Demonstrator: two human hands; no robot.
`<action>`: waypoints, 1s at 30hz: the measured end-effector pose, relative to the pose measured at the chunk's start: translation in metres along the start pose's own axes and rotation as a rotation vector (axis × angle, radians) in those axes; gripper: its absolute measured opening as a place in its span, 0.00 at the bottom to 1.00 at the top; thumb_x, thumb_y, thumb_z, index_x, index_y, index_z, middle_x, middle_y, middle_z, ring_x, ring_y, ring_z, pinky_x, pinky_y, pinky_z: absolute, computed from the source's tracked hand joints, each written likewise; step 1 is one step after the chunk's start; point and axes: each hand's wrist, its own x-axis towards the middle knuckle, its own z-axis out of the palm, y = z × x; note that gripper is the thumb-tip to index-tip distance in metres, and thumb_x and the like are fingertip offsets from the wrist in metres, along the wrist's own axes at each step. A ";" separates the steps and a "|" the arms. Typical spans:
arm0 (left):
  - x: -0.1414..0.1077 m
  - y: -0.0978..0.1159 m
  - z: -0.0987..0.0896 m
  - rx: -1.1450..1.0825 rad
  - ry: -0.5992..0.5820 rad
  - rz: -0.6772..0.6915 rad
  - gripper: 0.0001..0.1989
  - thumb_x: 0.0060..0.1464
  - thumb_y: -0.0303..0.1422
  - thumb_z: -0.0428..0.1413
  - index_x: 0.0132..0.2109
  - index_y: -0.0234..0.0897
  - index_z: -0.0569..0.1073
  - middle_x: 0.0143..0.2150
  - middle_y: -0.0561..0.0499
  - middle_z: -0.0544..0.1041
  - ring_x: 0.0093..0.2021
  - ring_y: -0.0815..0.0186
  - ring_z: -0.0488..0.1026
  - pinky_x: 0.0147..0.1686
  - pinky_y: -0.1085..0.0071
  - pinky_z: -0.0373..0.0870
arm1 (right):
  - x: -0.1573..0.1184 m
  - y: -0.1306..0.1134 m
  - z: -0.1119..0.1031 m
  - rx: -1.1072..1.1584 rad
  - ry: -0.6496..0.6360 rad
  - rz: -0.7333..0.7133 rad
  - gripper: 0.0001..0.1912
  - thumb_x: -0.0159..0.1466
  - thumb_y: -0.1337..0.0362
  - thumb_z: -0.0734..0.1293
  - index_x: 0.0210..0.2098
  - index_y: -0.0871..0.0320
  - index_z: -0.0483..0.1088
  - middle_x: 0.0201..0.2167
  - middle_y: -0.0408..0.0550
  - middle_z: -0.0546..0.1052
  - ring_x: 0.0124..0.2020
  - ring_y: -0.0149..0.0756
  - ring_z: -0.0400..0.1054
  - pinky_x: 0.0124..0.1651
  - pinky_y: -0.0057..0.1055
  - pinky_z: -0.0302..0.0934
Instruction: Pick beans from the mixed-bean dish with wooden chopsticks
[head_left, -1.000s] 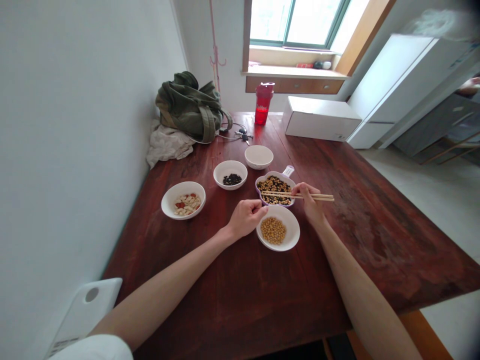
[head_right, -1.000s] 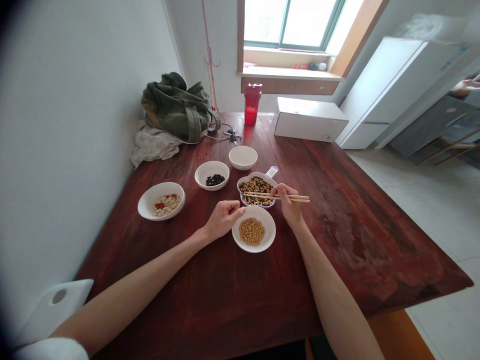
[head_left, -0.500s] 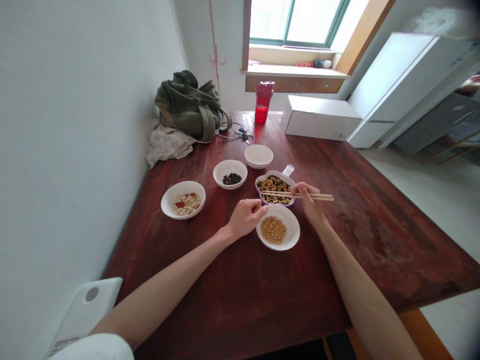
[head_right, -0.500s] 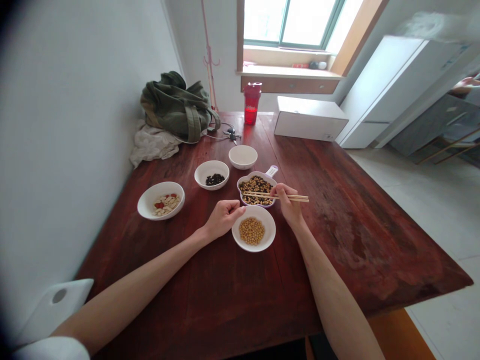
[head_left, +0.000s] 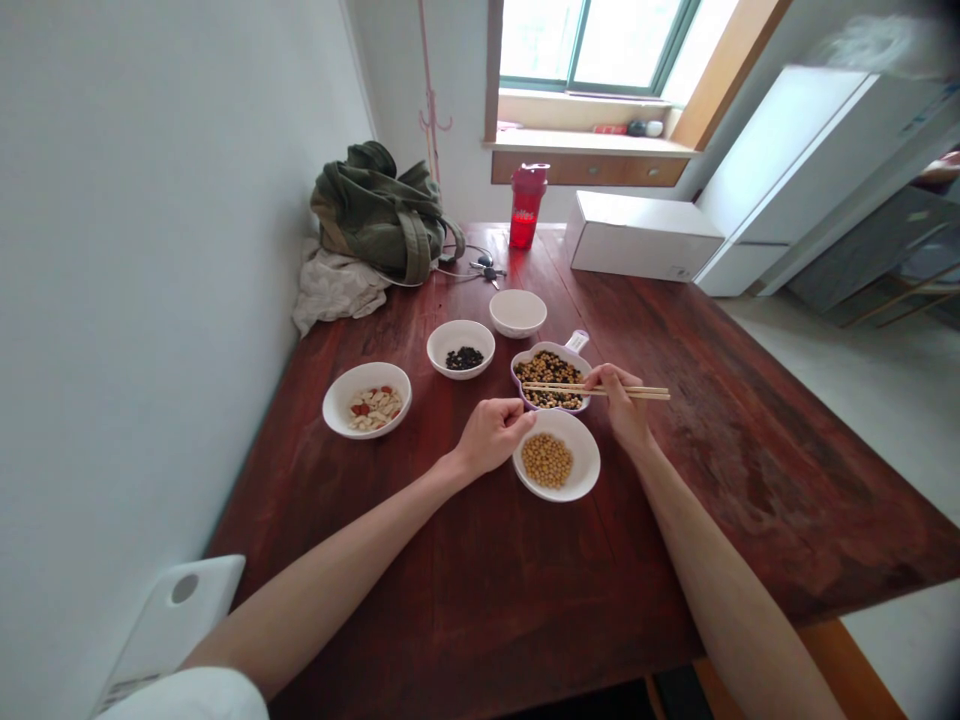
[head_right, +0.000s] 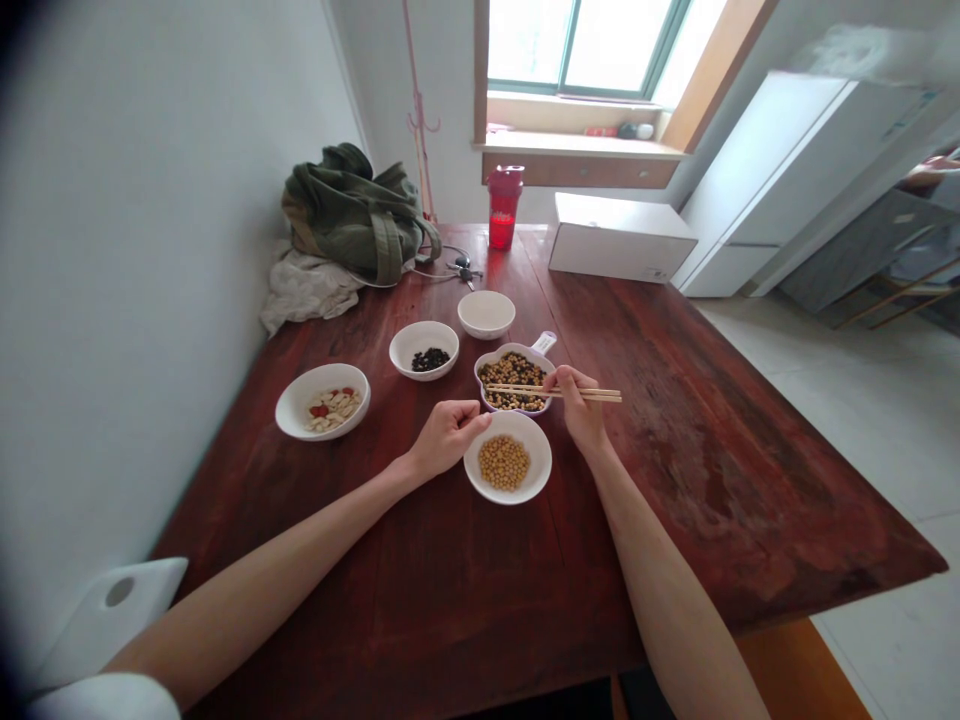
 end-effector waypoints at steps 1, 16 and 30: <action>0.000 0.000 0.000 0.002 0.002 -0.001 0.24 0.61 0.43 0.54 0.24 0.38 0.53 0.22 0.57 0.53 0.26 0.72 0.51 0.27 0.71 0.46 | 0.000 0.002 -0.001 0.013 0.008 0.006 0.25 0.71 0.46 0.62 0.25 0.54 0.75 0.26 0.45 0.76 0.32 0.38 0.70 0.43 0.36 0.64; 0.000 -0.002 0.001 0.019 0.001 0.003 0.24 0.61 0.43 0.54 0.24 0.37 0.53 0.23 0.57 0.53 0.26 0.72 0.51 0.27 0.72 0.46 | -0.001 -0.002 0.000 -0.015 -0.041 -0.008 0.26 0.69 0.44 0.63 0.25 0.54 0.75 0.24 0.44 0.76 0.29 0.37 0.68 0.37 0.34 0.62; 0.001 0.000 0.000 0.015 0.004 0.000 0.24 0.61 0.43 0.54 0.24 0.37 0.53 0.23 0.57 0.52 0.26 0.72 0.50 0.27 0.72 0.45 | -0.002 -0.008 0.001 -0.051 -0.044 -0.021 0.25 0.70 0.45 0.63 0.26 0.55 0.75 0.25 0.45 0.77 0.30 0.37 0.70 0.36 0.33 0.63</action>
